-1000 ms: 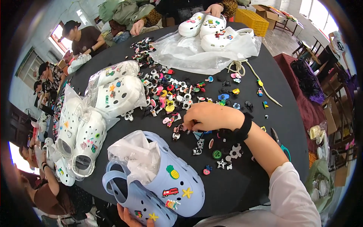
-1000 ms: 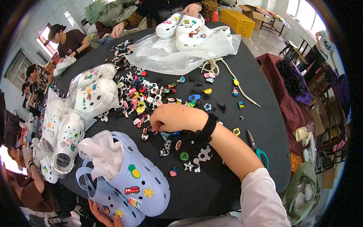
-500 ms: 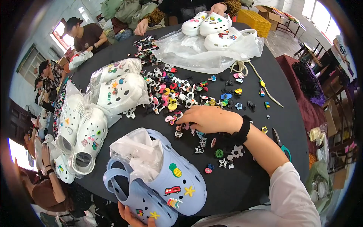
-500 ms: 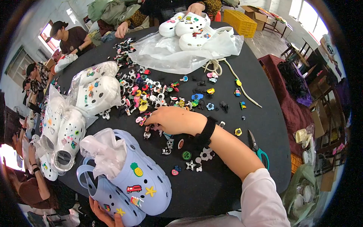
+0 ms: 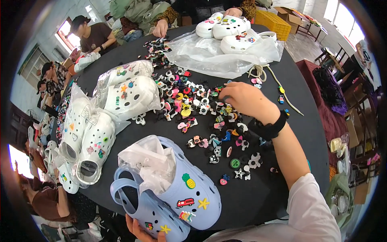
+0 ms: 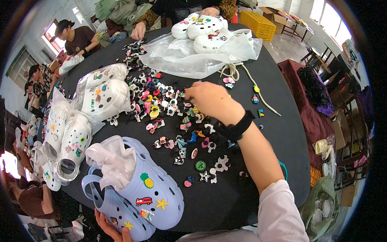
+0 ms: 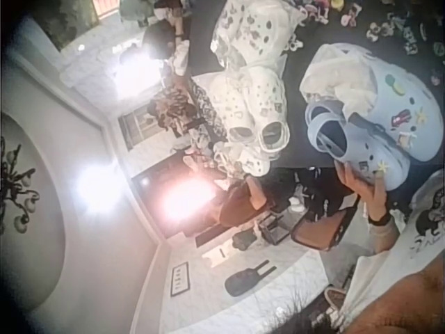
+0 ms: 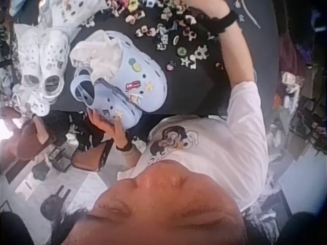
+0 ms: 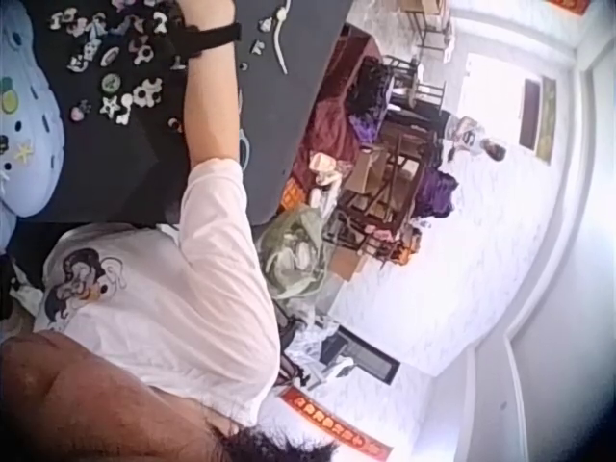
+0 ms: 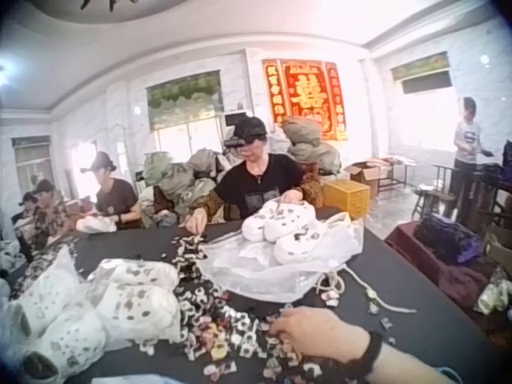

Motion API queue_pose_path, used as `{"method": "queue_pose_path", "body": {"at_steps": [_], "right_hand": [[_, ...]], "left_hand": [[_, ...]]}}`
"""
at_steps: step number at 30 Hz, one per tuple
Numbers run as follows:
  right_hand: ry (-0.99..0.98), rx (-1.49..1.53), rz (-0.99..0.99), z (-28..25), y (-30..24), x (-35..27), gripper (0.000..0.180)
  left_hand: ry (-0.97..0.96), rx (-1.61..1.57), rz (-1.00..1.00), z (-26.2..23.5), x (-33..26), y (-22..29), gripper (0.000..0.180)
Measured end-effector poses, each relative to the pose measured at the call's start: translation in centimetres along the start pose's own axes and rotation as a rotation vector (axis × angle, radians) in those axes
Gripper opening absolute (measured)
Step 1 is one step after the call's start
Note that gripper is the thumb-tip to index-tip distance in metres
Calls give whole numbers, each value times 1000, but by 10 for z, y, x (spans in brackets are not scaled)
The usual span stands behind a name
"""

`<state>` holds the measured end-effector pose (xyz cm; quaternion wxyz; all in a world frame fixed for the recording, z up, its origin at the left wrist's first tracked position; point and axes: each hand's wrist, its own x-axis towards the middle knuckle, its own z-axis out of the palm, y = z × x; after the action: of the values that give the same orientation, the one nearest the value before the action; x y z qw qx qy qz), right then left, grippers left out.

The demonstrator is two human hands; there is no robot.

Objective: Attaching decorative charms to rubber clogs.

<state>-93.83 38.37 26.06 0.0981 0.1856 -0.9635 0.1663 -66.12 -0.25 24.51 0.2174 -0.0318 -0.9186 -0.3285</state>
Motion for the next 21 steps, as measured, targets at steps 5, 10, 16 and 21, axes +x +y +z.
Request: {"method": "queue_pose_path", "body": {"at_steps": [5, 10, 16, 21], "right_hand": [[-59, -202, 28, 11, 21, -9, 35], [-83, 54, -296, 32, 2, 0, 40], [-362, 483, -355, 5, -10, 6, 35], [-99, 324, -162, -4, -2, 2, 32]], "left_hand": [[-2, -15, 4, 1, 0, 0, 77], [-7, -34, 1, 2, 3, 3, 76], [-2, -29, 6, -1, 0, -1, 77], [-13, -24, 11, -1, 1, 1, 78]]}}
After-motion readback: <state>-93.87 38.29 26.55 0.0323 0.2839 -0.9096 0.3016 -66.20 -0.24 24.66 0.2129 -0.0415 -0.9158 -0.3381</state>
